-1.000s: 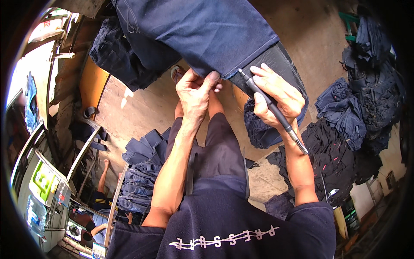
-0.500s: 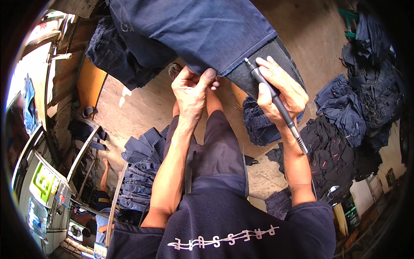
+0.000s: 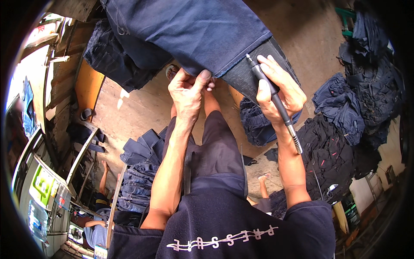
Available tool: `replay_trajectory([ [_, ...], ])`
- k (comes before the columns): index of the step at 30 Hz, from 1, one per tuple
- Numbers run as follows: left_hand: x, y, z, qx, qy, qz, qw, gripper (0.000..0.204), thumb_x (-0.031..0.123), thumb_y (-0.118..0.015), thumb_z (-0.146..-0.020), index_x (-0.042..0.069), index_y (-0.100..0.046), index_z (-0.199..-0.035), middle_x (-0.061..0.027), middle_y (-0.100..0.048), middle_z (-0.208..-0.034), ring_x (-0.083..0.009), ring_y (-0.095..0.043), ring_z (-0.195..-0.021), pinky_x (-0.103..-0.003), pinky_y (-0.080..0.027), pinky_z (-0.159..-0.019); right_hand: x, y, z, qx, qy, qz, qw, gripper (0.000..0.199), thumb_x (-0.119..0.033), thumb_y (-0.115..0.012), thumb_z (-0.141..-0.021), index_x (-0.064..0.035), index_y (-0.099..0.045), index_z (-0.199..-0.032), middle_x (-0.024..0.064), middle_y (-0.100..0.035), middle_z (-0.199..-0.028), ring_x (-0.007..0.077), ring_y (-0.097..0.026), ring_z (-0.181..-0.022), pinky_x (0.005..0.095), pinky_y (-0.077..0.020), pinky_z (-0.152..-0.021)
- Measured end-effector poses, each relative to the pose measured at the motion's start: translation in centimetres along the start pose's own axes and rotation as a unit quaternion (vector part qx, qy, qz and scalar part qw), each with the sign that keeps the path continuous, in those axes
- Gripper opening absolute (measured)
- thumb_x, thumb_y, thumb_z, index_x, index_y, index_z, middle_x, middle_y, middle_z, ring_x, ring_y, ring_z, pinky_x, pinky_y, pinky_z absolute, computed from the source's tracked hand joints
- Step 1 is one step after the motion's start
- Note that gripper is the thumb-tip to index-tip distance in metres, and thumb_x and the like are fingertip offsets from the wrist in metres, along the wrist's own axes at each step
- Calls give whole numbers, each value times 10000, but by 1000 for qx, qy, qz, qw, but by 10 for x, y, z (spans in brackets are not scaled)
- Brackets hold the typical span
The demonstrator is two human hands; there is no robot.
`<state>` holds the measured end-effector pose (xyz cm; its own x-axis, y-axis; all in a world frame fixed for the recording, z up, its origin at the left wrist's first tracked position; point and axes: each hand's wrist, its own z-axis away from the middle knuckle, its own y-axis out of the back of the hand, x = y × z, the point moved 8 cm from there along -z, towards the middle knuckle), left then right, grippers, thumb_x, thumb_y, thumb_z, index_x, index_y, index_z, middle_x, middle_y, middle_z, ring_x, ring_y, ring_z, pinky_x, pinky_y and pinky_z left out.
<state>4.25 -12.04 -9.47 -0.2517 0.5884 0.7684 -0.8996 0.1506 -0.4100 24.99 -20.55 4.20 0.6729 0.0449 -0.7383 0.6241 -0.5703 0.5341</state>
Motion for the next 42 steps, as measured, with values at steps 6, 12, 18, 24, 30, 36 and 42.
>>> replay_trajectory([
  [6,-2,0,-1,-3,-4,7,1000,256,69,-857,-970,-16,-738,-1180,-101,-776,-983,-178,-724,-743,-308,-596,-678,0,-2,-1,-29,8,-17,999,283,6,-707,-865,96,-795,-1118,248,-820,-1095,392,-805,-1115,539,-592,-1101],
  [12,-3,2,-2,-1,-5,1,1000,240,55,-845,-976,-28,-734,-1172,-107,-773,-987,-188,-723,-748,-310,-594,-677,1,-1,-1,-26,1,-1,1000,296,-9,-716,-875,95,-788,-1142,246,-819,-1117,391,-802,-1123,525,-593,-1101],
  [18,-2,2,-3,-4,-8,15,1000,219,35,-836,-977,-28,-733,-1160,-111,-771,-980,-194,-722,-741,-321,-598,-678,4,1,-2,-20,-22,16,999,306,-4,-708,-876,100,-782,-1155,247,-816,-1152,385,-793,-1150,495,-593,-1103],
  [24,-4,4,-3,-1,-6,5,1000,207,28,-831,-978,-31,-731,-1150,-115,-770,-970,-198,-722,-738,-326,-598,-680,10,3,0,0,-27,17,999,309,4,-697,-877,101,-782,-1158,248,-815,-1157,374,-796,-1134,481,-597,-1100],
  [30,-5,4,-4,-7,-16,3,1000,208,29,-830,-978,-32,-729,-1149,-114,-768,-962,-198,-723,-739,-322,-596,-673,14,5,1,23,-41,35,998,302,-5,-705,-883,99,-782,-1156,253,-813,-1150,365,-798,-1125,489,-599,-1099],
  [36,-5,4,-3,4,-8,-4,1000,213,28,-827,-981,-33,-728,-1159,-112,-767,-973,-195,-720,-742,-320,-592,-671,15,5,2,26,-42,23,999,290,-8,-711,-891,97,-784,-1151,255,-813,-1143,368,-796,-1134,500,-595,-1102],
  [42,-3,1,-3,-11,-6,-8,1000,207,63,-826,-994,-24,-730,-1156,-103,-758,-965,-191,-717,-752,-316,-581,-672,9,3,0,3,-27,1,1000,294,22,-703,-869,97,-787,-1141,250,-816,-1135,378,-797,-1139,507,-587,-1113],
])
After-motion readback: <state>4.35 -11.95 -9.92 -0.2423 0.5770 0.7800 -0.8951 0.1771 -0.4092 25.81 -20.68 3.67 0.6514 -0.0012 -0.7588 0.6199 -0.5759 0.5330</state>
